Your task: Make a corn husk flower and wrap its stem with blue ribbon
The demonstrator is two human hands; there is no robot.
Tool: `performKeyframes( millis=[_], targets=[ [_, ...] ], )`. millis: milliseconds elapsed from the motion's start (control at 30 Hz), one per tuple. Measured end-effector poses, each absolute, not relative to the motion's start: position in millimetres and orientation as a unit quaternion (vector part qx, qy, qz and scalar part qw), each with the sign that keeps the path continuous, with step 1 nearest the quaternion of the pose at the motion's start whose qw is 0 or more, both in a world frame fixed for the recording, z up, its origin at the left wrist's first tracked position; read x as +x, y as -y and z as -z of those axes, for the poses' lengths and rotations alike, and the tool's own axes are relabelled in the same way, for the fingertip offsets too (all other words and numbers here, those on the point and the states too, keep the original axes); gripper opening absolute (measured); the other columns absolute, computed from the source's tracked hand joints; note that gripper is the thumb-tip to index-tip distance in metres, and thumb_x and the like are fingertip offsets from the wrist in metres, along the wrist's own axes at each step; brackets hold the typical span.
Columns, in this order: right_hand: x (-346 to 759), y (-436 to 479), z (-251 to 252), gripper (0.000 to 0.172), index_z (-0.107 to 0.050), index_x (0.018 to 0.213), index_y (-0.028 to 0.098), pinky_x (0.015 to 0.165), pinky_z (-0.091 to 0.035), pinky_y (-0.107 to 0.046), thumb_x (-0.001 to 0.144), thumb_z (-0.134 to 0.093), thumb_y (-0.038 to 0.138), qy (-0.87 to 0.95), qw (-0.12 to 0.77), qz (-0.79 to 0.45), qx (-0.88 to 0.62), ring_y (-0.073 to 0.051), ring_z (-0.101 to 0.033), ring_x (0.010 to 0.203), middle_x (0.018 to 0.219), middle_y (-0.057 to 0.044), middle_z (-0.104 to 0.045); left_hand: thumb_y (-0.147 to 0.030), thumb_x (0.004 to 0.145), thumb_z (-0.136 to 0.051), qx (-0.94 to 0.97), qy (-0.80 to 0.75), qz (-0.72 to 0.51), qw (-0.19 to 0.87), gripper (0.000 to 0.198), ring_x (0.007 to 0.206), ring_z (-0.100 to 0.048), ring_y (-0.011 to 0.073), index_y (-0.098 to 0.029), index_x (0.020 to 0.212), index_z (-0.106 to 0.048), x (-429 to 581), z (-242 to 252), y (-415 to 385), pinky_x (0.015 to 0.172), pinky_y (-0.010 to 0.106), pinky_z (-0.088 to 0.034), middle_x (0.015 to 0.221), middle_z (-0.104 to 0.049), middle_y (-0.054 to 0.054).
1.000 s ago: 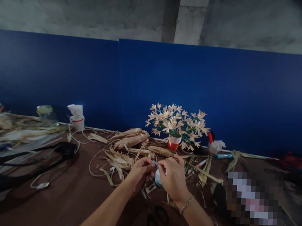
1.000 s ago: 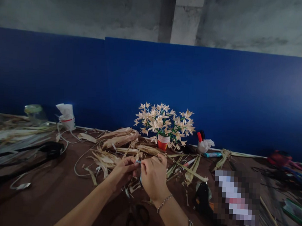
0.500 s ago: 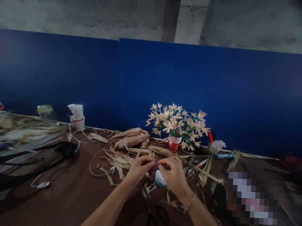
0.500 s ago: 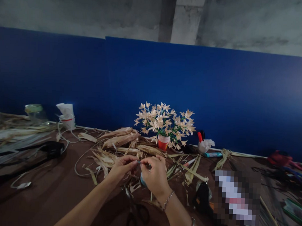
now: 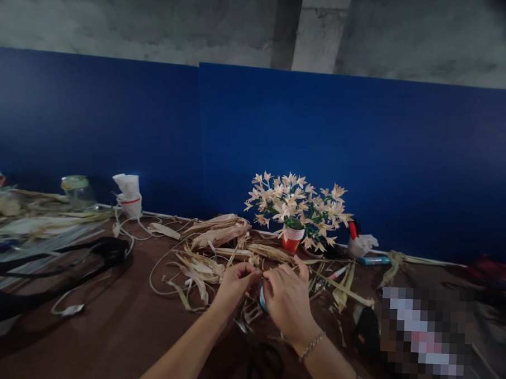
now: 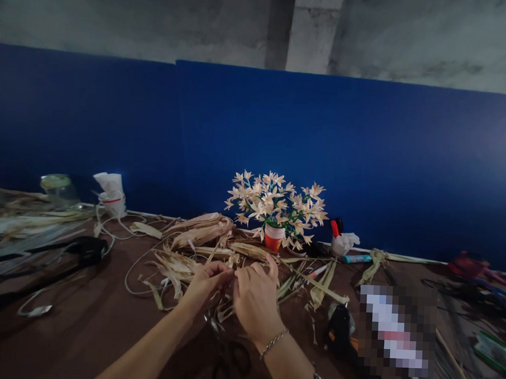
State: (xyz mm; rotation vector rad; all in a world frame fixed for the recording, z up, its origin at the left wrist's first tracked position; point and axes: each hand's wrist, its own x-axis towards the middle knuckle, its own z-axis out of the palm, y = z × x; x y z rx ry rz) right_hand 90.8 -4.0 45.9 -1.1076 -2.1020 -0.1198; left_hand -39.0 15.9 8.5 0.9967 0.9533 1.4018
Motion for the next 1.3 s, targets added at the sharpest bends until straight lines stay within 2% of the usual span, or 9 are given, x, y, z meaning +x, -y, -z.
performKeyframes(
  millis=[167,267,367,467,533,633,767,1100,1300],
  targets=[
    [92,0,-46,0.018,-0.060,0.072,0.020,0.093,-0.021,-0.041,0.078,-0.044,0.015,0.814,0.405,0.001,-0.416,-0.015,-0.052,0.071,0.068,-0.002,-0.061,-0.031,0.059,-0.067,0.495,-0.388,-0.571,0.528,0.020,0.042,-0.048,0.0081,-0.013,0.062,-0.058,-49,-16,-16,0.044,0.019,-0.036,0.047,-0.055,-0.002],
    [98,-7,-51,0.013,-0.061,0.067,0.017,0.075,-0.036,-0.032,0.072,-0.049,0.019,0.775,0.398,-0.239,-0.428,-0.014,-0.053,0.065,0.066,-0.003,-0.062,-0.028,0.062,-0.066,0.561,-0.374,-0.544,0.499,0.016,0.047,-0.051,0.0090,-0.013,0.064,-0.061,-57,-26,-9,0.047,0.019,-0.039,0.052,-0.058,-0.001],
    [106,-13,-54,0.015,-0.059,0.062,0.014,0.054,-0.038,-0.024,0.065,-0.053,0.026,0.674,0.286,-0.562,-0.385,-0.012,-0.051,0.051,0.056,-0.002,-0.059,-0.028,0.061,-0.066,0.569,-0.351,-0.509,0.541,0.017,0.048,-0.051,0.0095,-0.013,0.062,-0.059,-57,-35,0,0.048,0.020,-0.039,0.054,-0.058,0.000],
    [108,-17,-52,0.018,-0.058,0.063,0.013,0.049,-0.037,-0.023,0.063,-0.052,0.030,0.611,0.220,-0.674,-0.351,-0.010,-0.049,0.045,0.054,-0.001,-0.057,-0.031,0.063,-0.064,0.539,-0.336,-0.498,0.590,0.019,0.046,-0.052,0.0107,-0.014,0.063,-0.055,-52,-36,4,0.045,0.020,-0.037,0.051,-0.057,-0.001],
    [105,-16,-49,0.016,-0.058,0.069,0.013,0.051,-0.038,-0.023,0.064,-0.052,0.028,0.660,0.273,-0.581,-0.391,-0.011,-0.050,0.050,0.059,-0.001,-0.059,-0.032,0.062,-0.065,0.523,-0.367,-0.522,0.566,0.021,0.043,-0.050,0.0091,-0.014,0.061,-0.053,-48,-34,2,0.043,0.019,-0.035,0.047,-0.055,-0.002],
    [97,-10,-44,0.010,-0.058,0.075,0.016,0.069,-0.038,-0.029,0.067,-0.053,0.020,0.782,0.369,-0.243,-0.440,-0.015,-0.054,0.068,0.070,-0.004,-0.062,-0.032,0.059,-0.067,0.512,-0.414,-0.555,0.509,0.024,0.037,-0.044,0.0063,-0.013,0.055,-0.053,-46,-30,-5,0.040,0.017,-0.033,0.041,-0.049,-0.005],
    [93,-3,-39,0.010,-0.057,0.071,0.019,0.083,-0.028,-0.035,0.073,-0.050,0.013,0.830,0.367,0.064,-0.416,-0.016,-0.051,0.074,0.066,-0.002,-0.060,-0.032,0.057,-0.068,0.506,-0.423,-0.549,0.513,0.023,0.041,-0.048,0.0078,-0.013,0.061,-0.058,-48,-26,-11,0.043,0.019,-0.037,0.045,-0.053,-0.003],
    [98,-8,-32,0.012,-0.058,0.077,0.022,0.086,-0.023,-0.034,0.078,-0.048,0.014,0.811,0.411,0.134,-0.394,-0.013,-0.052,0.073,0.067,0.001,-0.061,-0.014,0.059,-0.068,0.286,-0.324,-0.550,0.715,0.013,0.041,-0.048,0.0015,-0.011,0.061,-0.056,-40,-18,-7,0.034,0.007,-0.032,0.050,-0.053,-0.003],
    [98,-10,-29,0.011,-0.059,0.081,0.022,0.087,-0.023,-0.036,0.078,-0.048,0.019,0.814,0.405,0.140,-0.392,-0.015,-0.052,0.074,0.069,0.000,-0.062,-0.005,0.066,-0.059,0.133,-0.326,-0.540,0.764,0.005,0.049,-0.057,0.0050,-0.010,0.068,-0.057,-35,-30,0,0.040,0.008,-0.044,0.059,-0.059,0.000]
  ],
)
